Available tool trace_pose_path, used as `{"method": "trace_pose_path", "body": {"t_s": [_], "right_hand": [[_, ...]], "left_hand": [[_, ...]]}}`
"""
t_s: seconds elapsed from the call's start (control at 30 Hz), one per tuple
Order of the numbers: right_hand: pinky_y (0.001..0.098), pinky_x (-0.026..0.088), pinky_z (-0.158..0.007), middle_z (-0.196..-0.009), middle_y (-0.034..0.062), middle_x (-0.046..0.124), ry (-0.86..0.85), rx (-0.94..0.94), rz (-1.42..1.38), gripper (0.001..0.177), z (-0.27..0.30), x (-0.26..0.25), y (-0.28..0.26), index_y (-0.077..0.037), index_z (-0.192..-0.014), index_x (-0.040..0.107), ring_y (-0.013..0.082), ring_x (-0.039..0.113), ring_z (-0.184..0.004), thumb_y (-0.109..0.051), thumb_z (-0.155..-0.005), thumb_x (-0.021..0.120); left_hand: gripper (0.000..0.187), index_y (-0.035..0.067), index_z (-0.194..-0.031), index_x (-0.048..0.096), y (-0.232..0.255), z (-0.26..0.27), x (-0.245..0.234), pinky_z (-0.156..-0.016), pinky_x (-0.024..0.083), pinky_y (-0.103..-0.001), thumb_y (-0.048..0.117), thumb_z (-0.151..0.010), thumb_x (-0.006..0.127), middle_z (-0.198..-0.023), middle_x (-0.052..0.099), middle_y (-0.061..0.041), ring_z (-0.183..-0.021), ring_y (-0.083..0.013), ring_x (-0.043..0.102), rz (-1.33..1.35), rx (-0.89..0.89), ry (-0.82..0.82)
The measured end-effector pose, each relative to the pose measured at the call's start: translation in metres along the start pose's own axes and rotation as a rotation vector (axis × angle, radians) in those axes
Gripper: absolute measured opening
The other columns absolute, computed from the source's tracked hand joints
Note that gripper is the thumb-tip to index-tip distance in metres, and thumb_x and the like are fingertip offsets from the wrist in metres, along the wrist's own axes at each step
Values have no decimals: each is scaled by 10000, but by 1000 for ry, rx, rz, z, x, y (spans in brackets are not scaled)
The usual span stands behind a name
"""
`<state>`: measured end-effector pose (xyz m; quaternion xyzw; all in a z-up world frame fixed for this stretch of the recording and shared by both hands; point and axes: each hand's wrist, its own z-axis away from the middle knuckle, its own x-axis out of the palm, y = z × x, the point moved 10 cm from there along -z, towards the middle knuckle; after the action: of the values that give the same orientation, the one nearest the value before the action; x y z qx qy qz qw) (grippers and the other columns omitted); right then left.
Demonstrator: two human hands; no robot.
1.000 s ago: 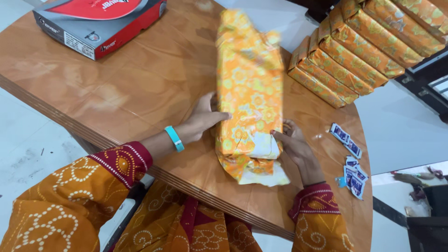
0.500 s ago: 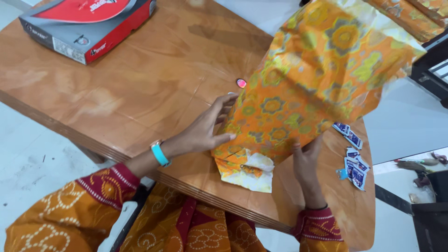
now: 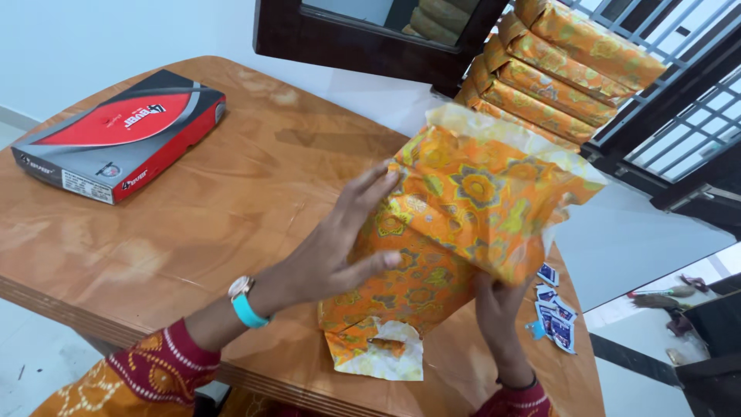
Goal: The person wraps rectangular boxes with orange floral-patterned paper on a wooden table. They fold the paper around each box, tuck the ends, and stack the finished packages. The process is repeated for multiple boxes.
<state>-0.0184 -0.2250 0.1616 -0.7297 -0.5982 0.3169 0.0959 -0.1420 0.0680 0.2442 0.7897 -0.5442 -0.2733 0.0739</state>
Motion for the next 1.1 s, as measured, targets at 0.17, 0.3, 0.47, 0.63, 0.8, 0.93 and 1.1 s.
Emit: {"method": "trace_pose_path", "body": {"t_s": [0.17, 0.3, 0.47, 0.63, 0.8, 0.93, 1.1], "right_hand": [[425, 333, -992, -1524, 269, 381, 104, 245, -277, 930, -41, 1, -12, -71, -1730, 19, 353, 423, -1237, -280, -1056, 624], [403, 306, -1299, -1697, 168, 229, 130, -59, -52, 841, -54, 11, -67, 1, -1671, 75, 260, 324, -1562, -322, -1110, 612], [390, 312, -1297, -1672, 159, 236, 199, -42, 49, 833, -52, 7, -71, 11, -1680, 95, 260, 317, -1558, -311, -1108, 607], [385, 307, -1285, -1629, 152, 252, 231, -37, 10, 858, -48, 12, -71, 25, -1667, 73, 259, 317, -1543, -310, -1107, 630], [381, 287, -1309, -1664, 128, 261, 234, -131, 10, 818, -43, 16, -88, 22, -1667, 124, 239, 308, -1563, -314, -1106, 614], [345, 393, -1205, -1518, 108, 397, 201, -124, 23, 600, -44, 18, -88, 21, -1607, 322, 187, 471, -1383, -269, -1142, 565], [232, 466, -879, -1183, 20, 596, 242, -63, -199, 410, -41, 9, -75, -3, -1394, 496, 77, 562, -1013, -290, -1121, 603]], "left_hand": [[654, 51, -1601, 257, -1, -43, -14, -1273, 427, -446, 311, -1117, 612, -1682, 364, -217, -1539, -356, 482, 231, 10, 155], [533, 53, -1481, 435, 12, -82, -34, -1135, 514, -382, 271, -1081, 710, -1442, 519, -147, -1326, -263, 589, 46, 130, 202], [307, 60, -1034, 600, 21, -130, -43, -924, 513, -352, 214, -913, 836, -1162, 570, -83, -1097, -210, 600, 16, 278, 76], [480, 34, -1230, 462, -2, -126, -42, -927, 520, -310, 241, -930, 775, -1163, 544, -28, -1110, -144, 595, 322, 85, 207], [416, 25, -1391, 488, 3, -35, -48, -1065, 501, -314, 218, -1078, 682, -1309, 508, -85, -1238, -178, 549, 153, 11, 627], [558, -17, -1484, 498, -1, -21, -17, -1197, 455, -403, 192, -1006, 695, -1505, 483, -176, -1437, -286, 512, 11, 26, 366], [446, 7, -1401, 590, -9, -30, -12, -1196, 471, -410, 211, -1023, 707, -1510, 468, -181, -1447, -296, 512, 210, 4, 292]]}}
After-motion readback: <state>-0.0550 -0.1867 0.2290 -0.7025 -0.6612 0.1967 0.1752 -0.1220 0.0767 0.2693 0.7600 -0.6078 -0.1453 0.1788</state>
